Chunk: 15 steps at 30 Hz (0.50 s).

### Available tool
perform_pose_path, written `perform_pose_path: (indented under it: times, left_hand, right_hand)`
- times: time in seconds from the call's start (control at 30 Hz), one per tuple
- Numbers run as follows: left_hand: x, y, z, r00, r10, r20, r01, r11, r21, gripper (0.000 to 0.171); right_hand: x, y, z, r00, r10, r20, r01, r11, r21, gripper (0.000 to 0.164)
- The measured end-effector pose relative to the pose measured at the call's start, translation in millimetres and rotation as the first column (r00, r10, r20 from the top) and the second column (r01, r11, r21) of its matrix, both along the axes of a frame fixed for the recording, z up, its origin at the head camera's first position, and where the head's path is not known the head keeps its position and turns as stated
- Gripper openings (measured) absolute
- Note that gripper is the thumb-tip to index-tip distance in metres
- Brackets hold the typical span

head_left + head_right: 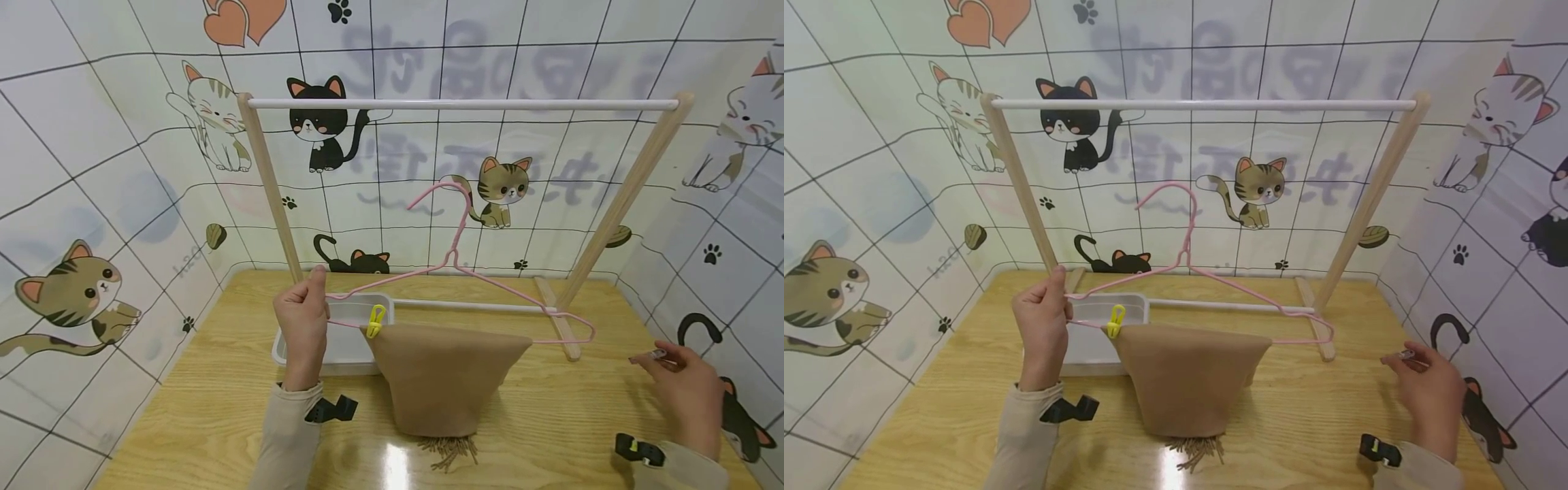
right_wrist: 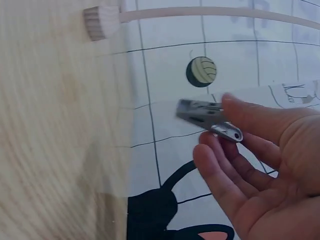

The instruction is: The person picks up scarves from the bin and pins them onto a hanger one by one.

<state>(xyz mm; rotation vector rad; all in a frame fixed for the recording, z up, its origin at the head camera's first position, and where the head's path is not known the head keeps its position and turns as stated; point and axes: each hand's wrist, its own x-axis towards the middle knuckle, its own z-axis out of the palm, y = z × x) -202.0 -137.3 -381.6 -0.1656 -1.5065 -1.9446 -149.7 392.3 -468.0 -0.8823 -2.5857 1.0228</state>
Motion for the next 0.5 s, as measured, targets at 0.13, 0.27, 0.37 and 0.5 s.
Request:
perform_pose_path:
  times: [0.13,0.27,0.37,0.5]
  left_hand:
    - [0.0,0,0.3,1.0,-0.003,0.001,0.003,1.0,-0.004,0.065]
    - [-0.3,0,-0.1,1.0,0.003,0.0,-0.003,1.0,-0.006,0.065]
    - [-0.4,0,-0.7,1.0,0.006,-0.003,-0.006,1.0,-0.003,0.066]
    - [0.1,0,-0.7,1.0,-0.001,0.0,0.001,1.0,0.003,0.066]
  right_hand:
    - [2.0,-1,7.0,1.0,-0.018,-0.02,0.018,1.0,0.009,0.067]
    - [2.3,-3,15.8,0.998,-0.052,-0.031,0.052,0.999,0.004,0.064]
    - [2.8,-9,26.1,0.992,-0.109,-0.064,0.106,0.993,-0.045,0.064]
    - [8.2,-21,40.9,0.964,-0.208,-0.165,0.184,0.972,-0.148,0.058]
